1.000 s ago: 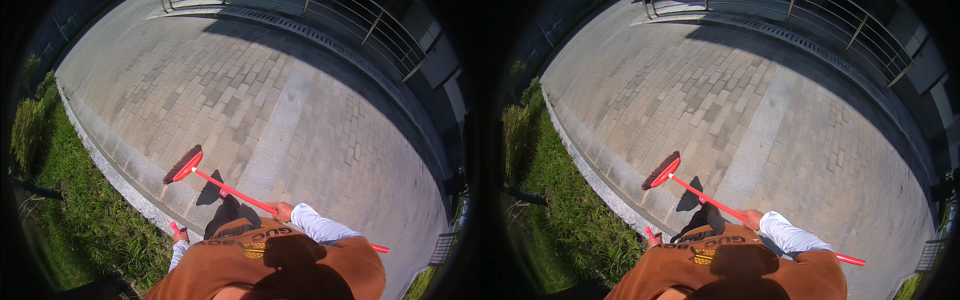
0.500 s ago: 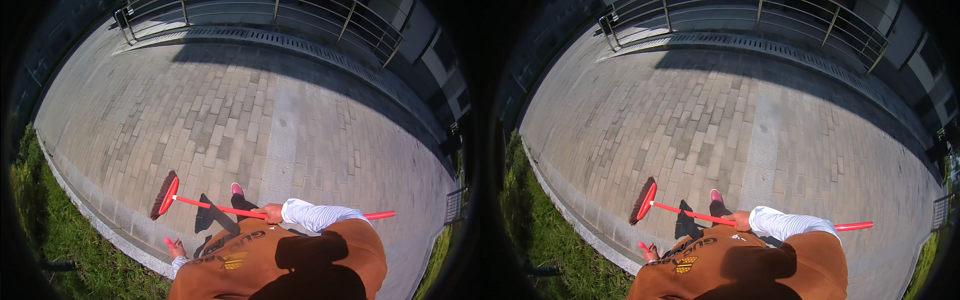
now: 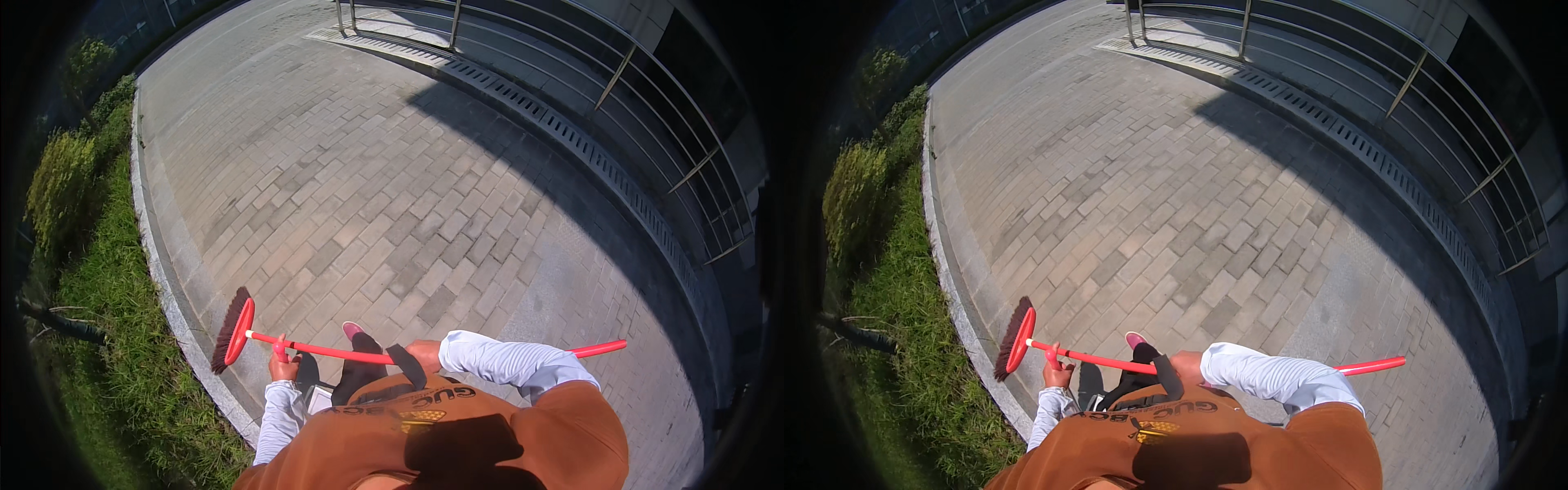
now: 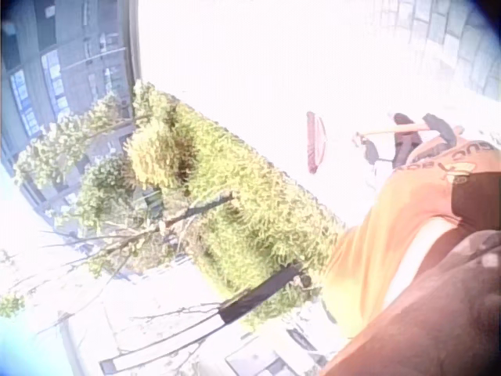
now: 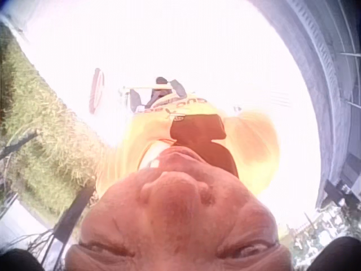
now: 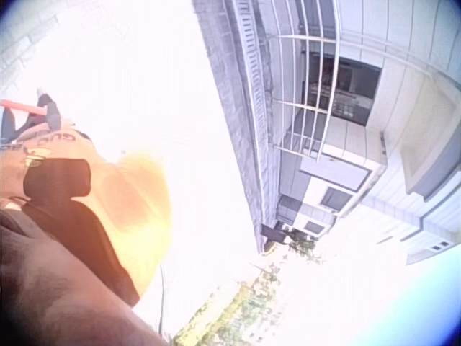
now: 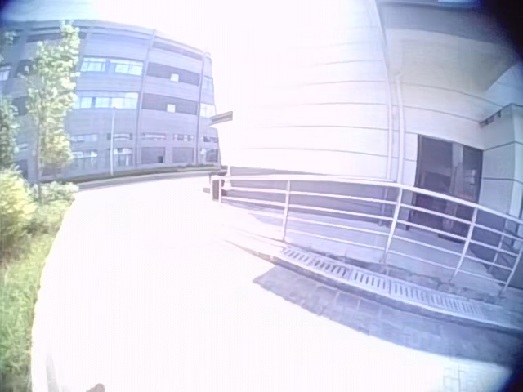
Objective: The person sweeps debris from a stone-paved outdoor walkway into a dustpan using a long-handled broom.
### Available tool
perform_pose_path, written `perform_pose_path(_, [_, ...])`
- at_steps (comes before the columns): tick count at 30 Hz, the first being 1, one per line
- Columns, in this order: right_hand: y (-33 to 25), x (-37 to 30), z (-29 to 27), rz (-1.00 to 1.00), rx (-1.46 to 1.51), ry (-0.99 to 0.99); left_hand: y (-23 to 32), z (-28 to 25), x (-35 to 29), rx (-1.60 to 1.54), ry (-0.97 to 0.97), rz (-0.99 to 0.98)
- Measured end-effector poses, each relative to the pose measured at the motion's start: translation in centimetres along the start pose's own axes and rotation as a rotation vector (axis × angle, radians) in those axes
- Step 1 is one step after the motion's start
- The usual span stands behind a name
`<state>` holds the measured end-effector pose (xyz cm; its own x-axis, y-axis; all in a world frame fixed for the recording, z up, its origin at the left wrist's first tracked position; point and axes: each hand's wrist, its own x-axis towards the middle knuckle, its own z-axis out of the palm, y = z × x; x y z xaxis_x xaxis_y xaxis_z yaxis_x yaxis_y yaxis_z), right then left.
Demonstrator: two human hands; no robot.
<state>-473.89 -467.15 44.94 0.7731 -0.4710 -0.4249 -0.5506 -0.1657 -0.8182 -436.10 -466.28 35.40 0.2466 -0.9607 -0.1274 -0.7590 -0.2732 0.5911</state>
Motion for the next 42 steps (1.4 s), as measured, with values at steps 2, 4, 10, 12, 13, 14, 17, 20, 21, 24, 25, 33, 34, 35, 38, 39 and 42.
perform_pose_path(2, [-1.6, 3.5, -4.6, -0.008, -0.012, -0.085, -1.4, 0.9, 4.2, -0.087, 0.029, 0.013])
perform_pose_path(4, [0.7, 7.9, -6.4, 0.006, -0.015, -0.103, -3.3, 1.9, 7.9, -0.191, 0.048, 0.006])
perform_pose_path(10, [-4.2, 18.4, -20.1, 0.105, 0.002, -0.244, -3.9, 0.1, 20.3, -0.298, 0.053, -0.164])
perform_pose_path(12, [-4.3, 21.1, -23.2, 0.095, 0.077, -0.267, -3.0, -0.9, 23.3, -0.351, 0.102, -0.215])
perform_pose_path(13, [-4.5, 22.7, -25.0, 0.085, 0.114, -0.275, -2.7, -1.6, 25.1, -0.373, 0.132, -0.235])
perform_pose_path(14, [-4.8, 24.5, -27.0, 0.140, 0.088, -0.354, -3.4, -1.5, 26.9, -0.380, 0.151, -0.220])
perform_pose_path(17, [-5.0, 29.2, -33.0, -0.019, -0.036, -0.284, -3.8, -2.3, 33.1, -0.324, 0.276, -0.103])
perform_pose_path(20, [-5.7, 33.9, -38.7, 0.127, -0.280, -0.262, -3.5, -3.9, 38.3, -0.212, 0.369, -0.127])
perform_pose_path(21, [-6.7, 35.3, -41.4, 0.170, -0.340, -0.244, -3.3, -4.5, 40.0, -0.149, 0.394, -0.129])
perform_pose_path(24, [-7.3, 40.2, -48.3, 0.072, -0.379, -0.228, -2.6, -6.4, 45.3, -0.068, 0.395, -0.151])
perform_pose_path(25, [-7.3, 42.0, -50.2, 0.056, -0.380, -0.238, -2.4, -6.8, 46.8, -0.045, 0.360, -0.168])
perform_pose_path(33, [-13.7, 58.3, -66.0, -0.395, -0.683, -0.076, -1.8, -14.1, 63.0, 0.107, 0.416, -0.102])
perform_pose_path(34, [-15.0, 60.5, -67.8, -0.410, -0.720, -0.055, -2.3, -14.8, 65.2, 0.109, 0.435, -0.102])
perform_pose_path(35, [-16.3, 62.6, -69.5, -0.422, -0.758, -0.036, -2.9, -15.2, 67.1, 0.107, 0.452, -0.104])
perform_pose_path(38, [-19.6, 69.0, -74.0, -0.494, -0.851, -0.006, -5.0, -16.4, 73.4, 0.097, 0.477, -0.100])
perform_pose_path(39, [-20.6, 70.8, -75.2, -0.522, -0.878, 0.001, -6.0, -16.7, 75.4, 0.093, 0.481, -0.096])
perform_pose_path(42, [-23.9, 77.2, -79.0, -0.722, -0.794, 0.033, -9.5, -18.3, 82.3, -0.004, 0.483, -0.175])
